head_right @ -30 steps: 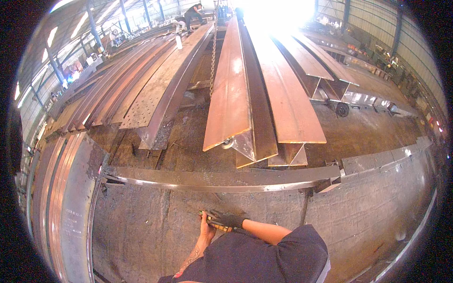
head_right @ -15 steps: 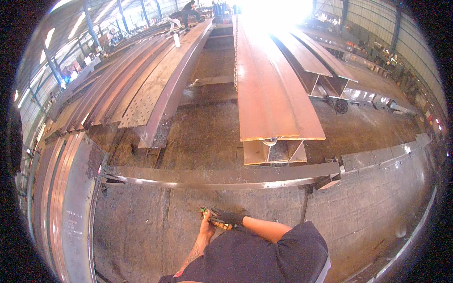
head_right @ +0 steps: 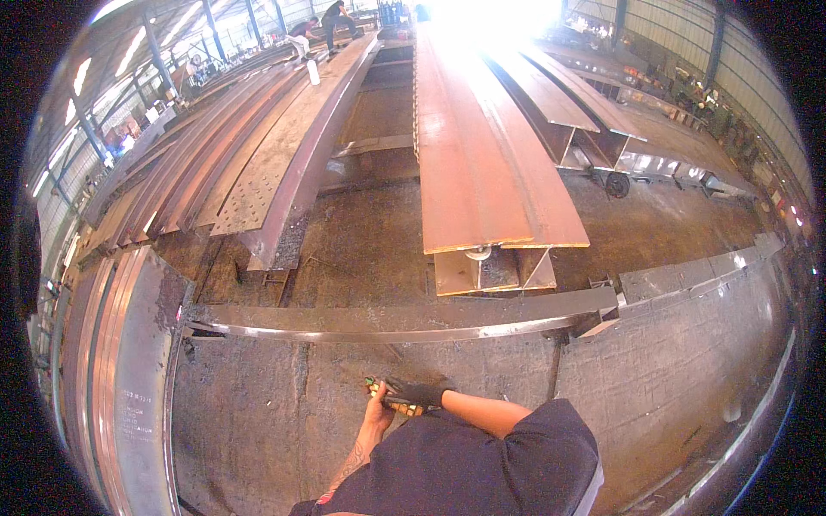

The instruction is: The person operates a crane remote to lift and reposition long metal beams in a fabrication shop. They guide the suspended beam into place among other stacked beams and then walk to another area to continue handling additional beams.

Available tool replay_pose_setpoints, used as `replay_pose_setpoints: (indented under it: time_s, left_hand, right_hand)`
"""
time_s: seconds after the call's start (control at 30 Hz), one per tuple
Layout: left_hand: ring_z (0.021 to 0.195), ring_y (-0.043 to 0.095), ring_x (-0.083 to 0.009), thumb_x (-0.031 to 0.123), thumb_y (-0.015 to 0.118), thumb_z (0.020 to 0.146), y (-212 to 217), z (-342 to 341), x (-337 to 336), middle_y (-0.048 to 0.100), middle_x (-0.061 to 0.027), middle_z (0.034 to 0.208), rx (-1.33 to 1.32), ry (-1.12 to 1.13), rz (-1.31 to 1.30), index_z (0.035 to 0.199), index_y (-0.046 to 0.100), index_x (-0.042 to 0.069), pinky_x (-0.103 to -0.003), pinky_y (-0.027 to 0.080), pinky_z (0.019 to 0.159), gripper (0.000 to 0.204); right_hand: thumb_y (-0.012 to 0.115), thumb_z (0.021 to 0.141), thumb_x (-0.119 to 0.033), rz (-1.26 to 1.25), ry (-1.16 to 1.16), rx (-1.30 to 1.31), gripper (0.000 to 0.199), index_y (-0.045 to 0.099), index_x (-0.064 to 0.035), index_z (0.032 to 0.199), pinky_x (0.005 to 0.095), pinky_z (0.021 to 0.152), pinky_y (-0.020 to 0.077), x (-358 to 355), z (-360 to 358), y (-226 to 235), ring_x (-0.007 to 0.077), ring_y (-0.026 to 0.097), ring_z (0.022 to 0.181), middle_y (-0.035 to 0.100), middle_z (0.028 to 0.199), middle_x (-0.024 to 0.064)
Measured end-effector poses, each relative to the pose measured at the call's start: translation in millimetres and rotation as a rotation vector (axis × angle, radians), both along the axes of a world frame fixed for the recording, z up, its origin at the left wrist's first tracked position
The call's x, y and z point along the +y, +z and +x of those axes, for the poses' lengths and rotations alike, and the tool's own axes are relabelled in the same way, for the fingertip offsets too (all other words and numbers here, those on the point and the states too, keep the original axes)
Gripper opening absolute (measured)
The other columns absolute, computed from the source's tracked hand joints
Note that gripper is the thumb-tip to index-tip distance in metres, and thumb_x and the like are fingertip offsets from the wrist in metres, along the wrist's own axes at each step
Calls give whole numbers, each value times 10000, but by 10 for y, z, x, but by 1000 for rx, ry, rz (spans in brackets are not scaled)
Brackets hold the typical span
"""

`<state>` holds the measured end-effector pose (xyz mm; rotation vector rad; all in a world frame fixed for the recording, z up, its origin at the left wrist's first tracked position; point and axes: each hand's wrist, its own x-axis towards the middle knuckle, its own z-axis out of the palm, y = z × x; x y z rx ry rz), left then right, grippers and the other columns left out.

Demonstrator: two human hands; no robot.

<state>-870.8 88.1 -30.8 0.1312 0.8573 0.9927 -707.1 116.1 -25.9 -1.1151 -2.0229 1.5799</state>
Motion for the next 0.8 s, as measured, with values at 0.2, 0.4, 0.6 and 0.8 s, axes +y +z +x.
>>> replay_pose_setpoints:
  time_s: [0.2,0.4,0.6,0.8]
  left_hand:
    - [967,584,-219,351,644,872,-19,-17,-14,641,-35,1013,33,-20,4,1049,594,96,-392,425,892,314]
    - [1047,518,-217,487,588,876,-5,-18,-24,572,-53,1143,158,-87,52,1166,538,107,-404,368,923,480]
    - [1057,486,-211,560,488,902,-12,163,59,510,-84,1251,188,-306,77,1386,372,88,-378,361,911,686]
    - [1087,517,-249,504,558,891,-82,608,404,556,-125,1213,247,-498,56,1303,443,48,-416,379,945,625]
  right_hand:
    - [419,967,-409,136,-3,-18,513,406,-119,1389,363,1068,274,-23,-23,-88,222,407,1288,431,1407,112]
    - [483,946,-404,-128,68,-151,508,454,-106,1357,324,886,443,217,155,-167,175,554,1070,561,1243,72]
    - [516,956,-291,-795,-316,450,321,546,-88,1204,227,681,495,146,680,2,75,589,784,620,928,-2]
    - [591,911,-305,-677,-663,689,336,537,-95,1168,256,647,519,90,1307,421,108,621,773,629,937,25]
